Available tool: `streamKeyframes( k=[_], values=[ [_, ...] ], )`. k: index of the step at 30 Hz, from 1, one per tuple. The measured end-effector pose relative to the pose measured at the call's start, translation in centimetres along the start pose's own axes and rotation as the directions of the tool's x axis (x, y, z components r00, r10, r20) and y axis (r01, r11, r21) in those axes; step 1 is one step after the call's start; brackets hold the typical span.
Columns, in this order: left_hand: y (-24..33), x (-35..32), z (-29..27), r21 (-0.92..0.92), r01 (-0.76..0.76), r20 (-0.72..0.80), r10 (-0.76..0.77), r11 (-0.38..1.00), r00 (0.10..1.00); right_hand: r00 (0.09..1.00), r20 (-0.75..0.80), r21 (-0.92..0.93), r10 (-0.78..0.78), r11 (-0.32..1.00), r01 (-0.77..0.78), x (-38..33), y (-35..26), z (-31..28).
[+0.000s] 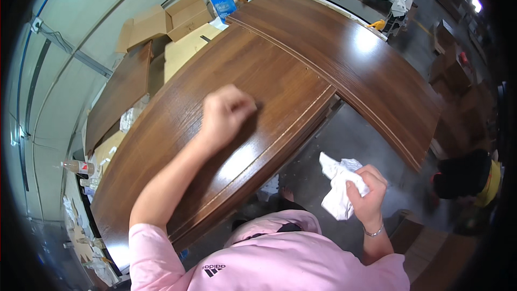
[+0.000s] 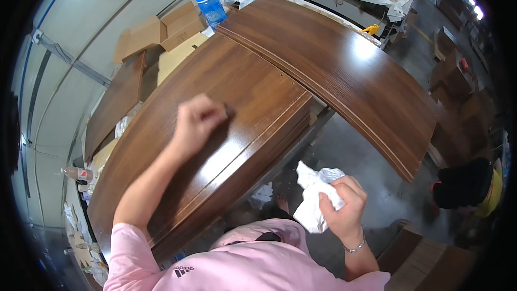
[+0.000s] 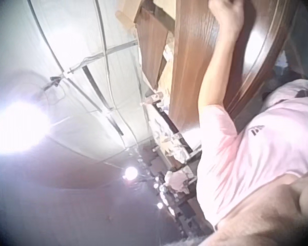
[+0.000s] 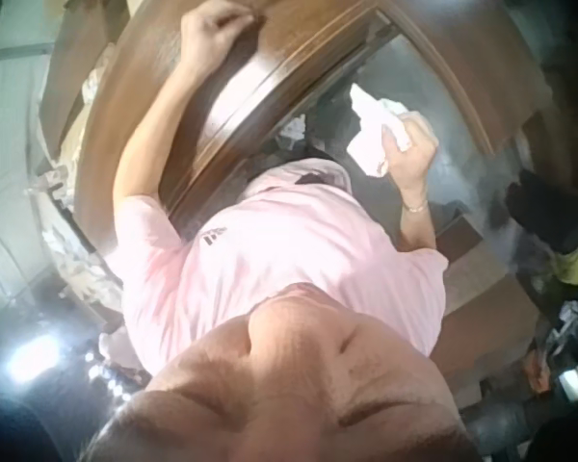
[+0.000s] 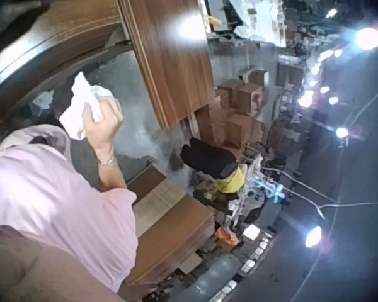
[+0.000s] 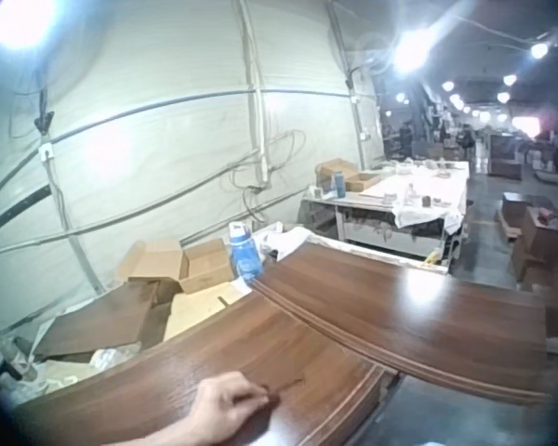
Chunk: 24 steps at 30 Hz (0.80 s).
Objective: The person rubs a sanding block along the edges and surfaces of wooden furniture panels, occasionally wiping the wood with a white cloth.
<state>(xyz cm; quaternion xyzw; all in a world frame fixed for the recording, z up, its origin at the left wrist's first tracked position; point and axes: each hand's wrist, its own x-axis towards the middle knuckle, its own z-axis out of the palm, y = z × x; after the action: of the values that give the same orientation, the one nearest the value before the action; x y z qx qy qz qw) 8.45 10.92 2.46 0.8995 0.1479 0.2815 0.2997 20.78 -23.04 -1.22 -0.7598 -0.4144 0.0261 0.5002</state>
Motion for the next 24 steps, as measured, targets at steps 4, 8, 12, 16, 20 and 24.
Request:
streamKeyframes(
  k=[4,8,12,16,20,24],
  values=[
    [0.6,2.6,2.5,0.182,-0.27,0.08,0.259,0.946,0.963,0.993,-0.097,-0.012,0.064,0.998,-0.065,-0.9,1.5,0.3],
    [2.8,2.7,5.7,0.077,-0.45,0.177,0.432,0.89,0.885,0.996,-0.087,-0.06,-0.023,0.998,0.018,-1.0,1.5,0.6],
    [3.5,4.9,7.5,0.038,-0.523,0.14,0.513,0.852,0.847,0.995,-0.096,-0.08,-0.032,0.997,0.024,-0.9,2.1,0.3],
    [4.5,0.7,4.9,-0.014,-0.597,0.382,0.556,0.802,0.738,0.992,-0.125,-0.109,0.017,0.994,-0.031,-2.4,3.8,-1.2],
    [4.7,-2.8,1.0,-0.129,-0.547,0.47,0.537,0.827,0.701,0.986,-0.157,-0.126,0.059,0.989,-0.08,-3.1,4.2,-1.6],
    [3.4,0.7,3.1,-0.057,-0.486,0.197,0.487,0.872,0.851,0.986,-0.164,-0.094,0.02,0.995,-0.036,-1.1,3.9,-1.6]
  ],
)
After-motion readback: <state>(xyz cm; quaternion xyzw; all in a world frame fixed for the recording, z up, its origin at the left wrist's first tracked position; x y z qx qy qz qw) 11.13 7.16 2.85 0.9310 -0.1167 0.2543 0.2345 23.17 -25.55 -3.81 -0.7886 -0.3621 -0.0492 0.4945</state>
